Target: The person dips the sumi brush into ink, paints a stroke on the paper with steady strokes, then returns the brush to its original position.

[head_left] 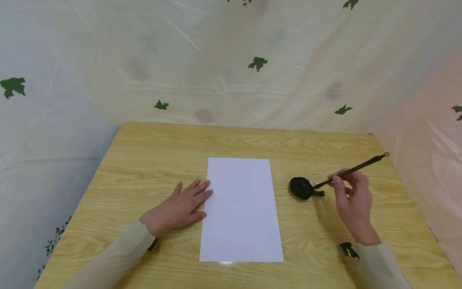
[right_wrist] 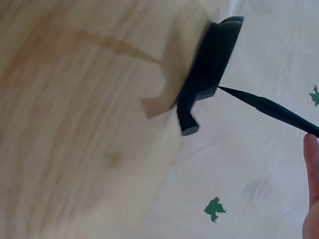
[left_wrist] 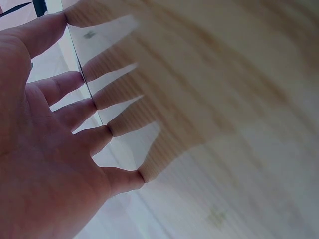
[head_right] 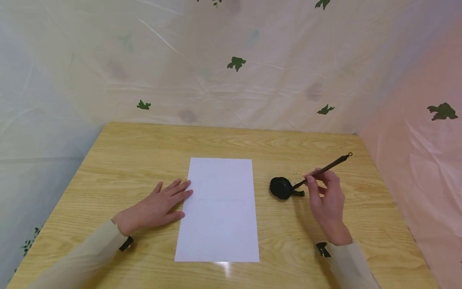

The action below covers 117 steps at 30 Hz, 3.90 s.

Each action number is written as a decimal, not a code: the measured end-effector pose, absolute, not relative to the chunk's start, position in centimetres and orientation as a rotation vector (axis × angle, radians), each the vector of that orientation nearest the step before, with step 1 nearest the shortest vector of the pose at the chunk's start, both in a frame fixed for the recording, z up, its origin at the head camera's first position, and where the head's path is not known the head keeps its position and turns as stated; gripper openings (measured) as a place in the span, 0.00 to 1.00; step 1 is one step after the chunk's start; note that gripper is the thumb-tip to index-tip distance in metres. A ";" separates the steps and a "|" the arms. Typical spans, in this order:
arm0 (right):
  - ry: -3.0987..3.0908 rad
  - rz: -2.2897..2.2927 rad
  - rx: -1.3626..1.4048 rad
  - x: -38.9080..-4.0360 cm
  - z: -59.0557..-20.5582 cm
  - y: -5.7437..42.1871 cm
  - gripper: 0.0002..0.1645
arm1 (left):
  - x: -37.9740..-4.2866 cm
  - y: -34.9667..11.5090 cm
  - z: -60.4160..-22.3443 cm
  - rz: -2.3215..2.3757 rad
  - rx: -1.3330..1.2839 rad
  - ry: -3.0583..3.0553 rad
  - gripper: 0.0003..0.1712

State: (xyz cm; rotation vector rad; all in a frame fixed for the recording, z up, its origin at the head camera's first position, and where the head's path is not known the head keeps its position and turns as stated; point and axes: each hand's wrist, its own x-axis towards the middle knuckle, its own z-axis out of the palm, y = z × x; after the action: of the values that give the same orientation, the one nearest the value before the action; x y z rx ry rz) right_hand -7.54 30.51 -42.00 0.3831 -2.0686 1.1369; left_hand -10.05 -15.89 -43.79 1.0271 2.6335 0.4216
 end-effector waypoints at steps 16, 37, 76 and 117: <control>-2.001 1.458 0.128 -8.2 -42.2 30.0 0.20 | -10.0 -15.9 -43.8 0.424 1.037 2.637 0.39; -1.887 1.482 0.160 -8.2 -42.5 30.5 0.19 | -10.0 -15.9 -43.8 0.420 1.045 2.634 0.39; -1.992 1.322 0.268 -8.1 -42.4 30.1 0.21 | -10.0 -15.9 -43.8 0.414 1.034 2.636 0.37; -2.065 1.176 0.248 -7.7 -42.4 29.7 0.20 | -10.1 -15.9 -43.8 0.415 1.027 2.633 0.38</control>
State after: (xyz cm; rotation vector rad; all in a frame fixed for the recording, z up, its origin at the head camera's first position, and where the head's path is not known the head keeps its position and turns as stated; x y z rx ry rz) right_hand -7.65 29.67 -42.40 0.2477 -2.0653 1.1760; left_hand -10.06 -15.86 -43.82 1.0267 2.6329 0.4149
